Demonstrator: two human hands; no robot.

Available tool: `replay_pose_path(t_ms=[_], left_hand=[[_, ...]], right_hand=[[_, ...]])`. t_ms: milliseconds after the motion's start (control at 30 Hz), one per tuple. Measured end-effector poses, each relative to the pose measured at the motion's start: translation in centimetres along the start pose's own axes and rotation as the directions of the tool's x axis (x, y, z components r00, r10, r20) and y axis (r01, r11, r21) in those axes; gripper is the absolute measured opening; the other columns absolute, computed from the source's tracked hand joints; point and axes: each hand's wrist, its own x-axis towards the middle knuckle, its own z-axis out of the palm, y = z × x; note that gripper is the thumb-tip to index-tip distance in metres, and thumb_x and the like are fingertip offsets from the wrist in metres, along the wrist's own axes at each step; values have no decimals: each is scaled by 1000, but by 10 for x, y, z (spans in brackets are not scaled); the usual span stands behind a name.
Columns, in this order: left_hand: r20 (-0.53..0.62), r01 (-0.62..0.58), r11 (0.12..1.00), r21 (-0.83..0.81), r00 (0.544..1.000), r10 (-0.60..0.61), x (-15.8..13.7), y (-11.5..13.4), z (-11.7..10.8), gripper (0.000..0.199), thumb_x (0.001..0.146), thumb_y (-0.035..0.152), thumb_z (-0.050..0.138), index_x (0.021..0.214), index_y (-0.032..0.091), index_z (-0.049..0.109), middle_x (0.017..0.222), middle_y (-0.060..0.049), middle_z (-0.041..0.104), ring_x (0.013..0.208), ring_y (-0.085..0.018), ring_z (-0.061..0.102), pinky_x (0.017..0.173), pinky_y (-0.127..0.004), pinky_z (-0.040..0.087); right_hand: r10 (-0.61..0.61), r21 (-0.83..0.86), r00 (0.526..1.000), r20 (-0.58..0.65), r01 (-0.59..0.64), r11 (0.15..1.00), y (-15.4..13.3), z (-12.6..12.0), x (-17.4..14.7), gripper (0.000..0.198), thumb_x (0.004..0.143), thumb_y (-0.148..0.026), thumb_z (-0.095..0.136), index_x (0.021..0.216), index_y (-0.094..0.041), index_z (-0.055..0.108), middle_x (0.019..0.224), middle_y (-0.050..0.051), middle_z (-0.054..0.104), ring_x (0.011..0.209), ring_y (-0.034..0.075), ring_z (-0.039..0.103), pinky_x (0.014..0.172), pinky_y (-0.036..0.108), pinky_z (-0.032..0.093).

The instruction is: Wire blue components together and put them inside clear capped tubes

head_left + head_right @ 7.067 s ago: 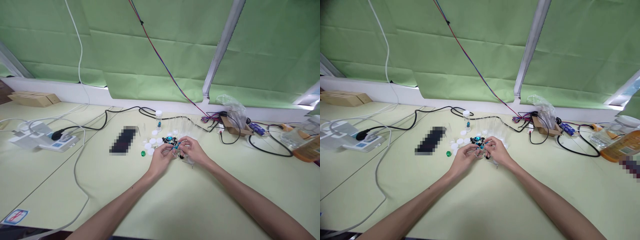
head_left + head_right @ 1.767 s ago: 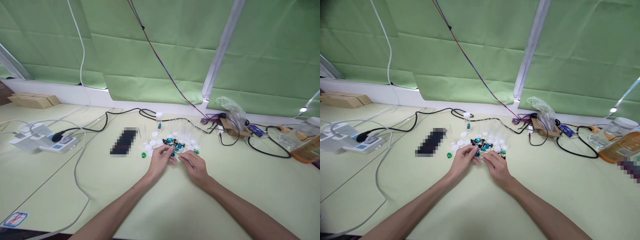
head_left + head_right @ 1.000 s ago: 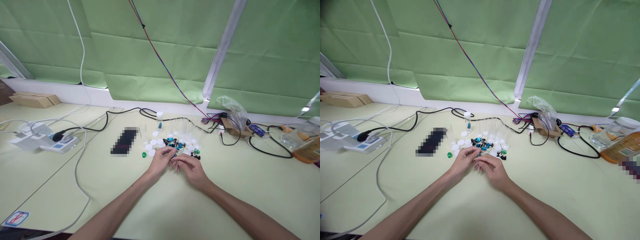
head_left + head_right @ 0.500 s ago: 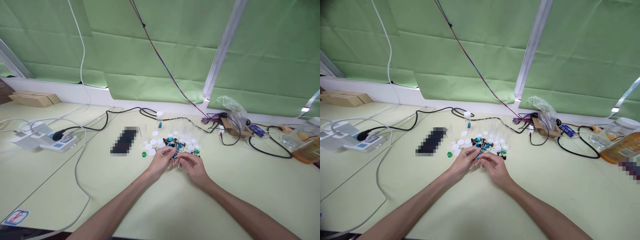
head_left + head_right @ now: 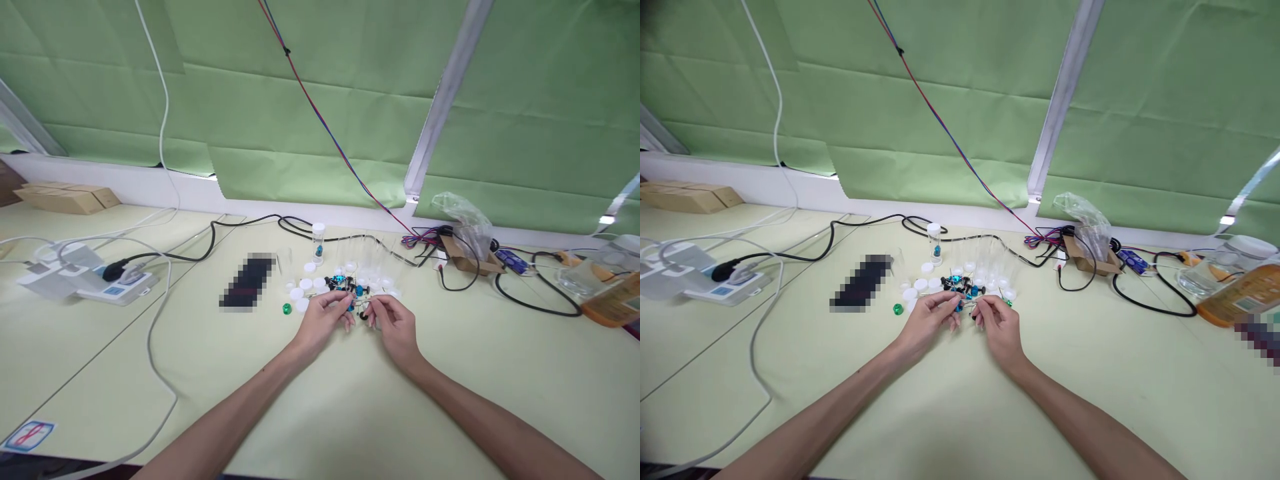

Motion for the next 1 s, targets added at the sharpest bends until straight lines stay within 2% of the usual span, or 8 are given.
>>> replay_pose_path(t_ms=[133, 233, 467, 700, 1000], left_hand=[[26, -8, 1000, 6, 1000, 8, -1, -1, 1, 34, 76, 38, 73, 97, 11, 67, 65, -3, 68, 57, -15, 62, 61, -29, 52], [44, -51, 999, 18, 998, 50, 0, -3, 1, 32, 76, 38, 73, 95, 12, 67, 71, -5, 70, 63, -18, 66, 62, -31, 55], [46, -91, 992, 82, 995, 88, -2, 1, 2, 25, 77, 33, 71, 92, 13, 70, 63, -3, 67, 57, -15, 63, 59, -27, 52], [4, -155, 979, 131, 988, 156, -4, -5, 2, 21, 78, 31, 71, 91, 14, 71, 61, -2, 67, 55, -14, 61, 59, -27, 52], [-22, -167, 973, 160, 985, 173, -5, -6, 0, 21, 78, 31, 70, 92, 15, 70, 61, -2, 68, 57, -16, 64, 62, -28, 53]], right_hand=[[31, 4, 999, -9, -31, 1000, 2, -1, 3, 21, 91, -37, 56, 83, -18, 62, 70, 1, 63, 57, 12, 56, 55, 25, 48], [32, 21, 999, 22, -32, 999, 4, -2, 5, 23, 93, -39, 54, 85, -19, 62, 72, 1, 63, 57, 12, 57, 55, 25, 48], [-4, -58, 996, 89, 9, 998, 1, -4, 6, 30, 96, -41, 48, 81, -19, 62, 72, 1, 62, 58, 12, 56, 57, 25, 46], [49, -92, 995, 90, -40, 995, -1, -5, 2, 35, 95, -44, 48, 74, -18, 60, 62, 0, 58, 51, 11, 48, 51, 24, 40], [91, -50, 989, 115, -85, 995, -6, -3, 0, 38, 94, -47, 50, 71, -17, 58, 57, -2, 53, 45, 9, 43, 45, 23, 34]])
